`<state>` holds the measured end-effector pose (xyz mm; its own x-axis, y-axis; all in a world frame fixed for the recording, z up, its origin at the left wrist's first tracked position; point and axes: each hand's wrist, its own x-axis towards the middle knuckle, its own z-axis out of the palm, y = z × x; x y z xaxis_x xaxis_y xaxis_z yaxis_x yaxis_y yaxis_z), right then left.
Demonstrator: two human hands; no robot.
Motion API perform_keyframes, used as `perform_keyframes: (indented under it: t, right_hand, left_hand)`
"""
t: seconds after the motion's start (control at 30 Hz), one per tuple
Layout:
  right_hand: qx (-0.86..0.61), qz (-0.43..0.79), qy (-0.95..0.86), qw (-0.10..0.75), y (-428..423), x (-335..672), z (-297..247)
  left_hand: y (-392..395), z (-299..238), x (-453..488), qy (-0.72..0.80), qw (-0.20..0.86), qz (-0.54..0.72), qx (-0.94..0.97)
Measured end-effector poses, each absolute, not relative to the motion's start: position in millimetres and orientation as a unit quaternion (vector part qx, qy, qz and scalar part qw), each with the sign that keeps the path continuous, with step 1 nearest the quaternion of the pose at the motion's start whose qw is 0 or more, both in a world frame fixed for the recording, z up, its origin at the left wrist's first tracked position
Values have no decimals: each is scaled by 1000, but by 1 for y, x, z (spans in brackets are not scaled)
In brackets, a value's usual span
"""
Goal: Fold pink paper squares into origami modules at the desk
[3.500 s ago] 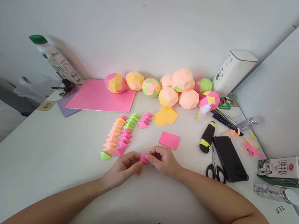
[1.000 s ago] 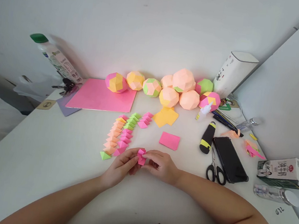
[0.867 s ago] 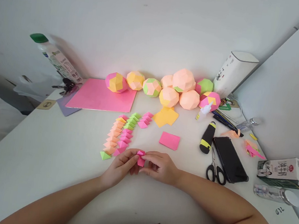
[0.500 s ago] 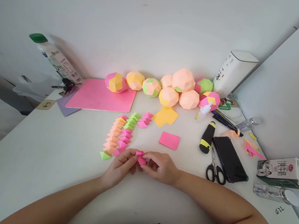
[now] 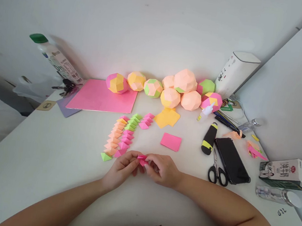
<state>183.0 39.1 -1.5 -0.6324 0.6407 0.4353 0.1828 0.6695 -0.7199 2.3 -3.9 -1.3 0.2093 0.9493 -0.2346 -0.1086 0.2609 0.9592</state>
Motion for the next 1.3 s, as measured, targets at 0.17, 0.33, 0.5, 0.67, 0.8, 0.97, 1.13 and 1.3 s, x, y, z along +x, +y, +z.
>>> perform_keyframes:
  t: [0.17,0.33,0.5,0.67,0.8,0.97,1.13,1.3]
  right_hand:
    - [-232,313,-850,355,39,182,0]
    - [-206,297,-861,358,39,182,-1]
    - [-200,277,-873,349,39,182,-2]
    - [-201,276,-873,348,39,182,-3]
    - [-211,279,-872,344,38,183,-5]
    - [-223,267,-874,340,38,183,-7]
    - [-244,307,-853,345,38,184,-7]
    - [-264,348,-821,368,37,185,-8]
  left_hand:
    - [-4,1,3,470,637,405,458]
    - [-4,0,4,508,604,390,475]
    - [-5,-1,3,506,594,397,483]
    - [-5,-1,1,493,603,397,486]
    - [-5,0,2,494,599,398,489]
    - [-6,-1,2,496,591,391,501]
    - [-7,-4,1,486,588,388,517]
    - [-7,-3,1,473,587,372,542]
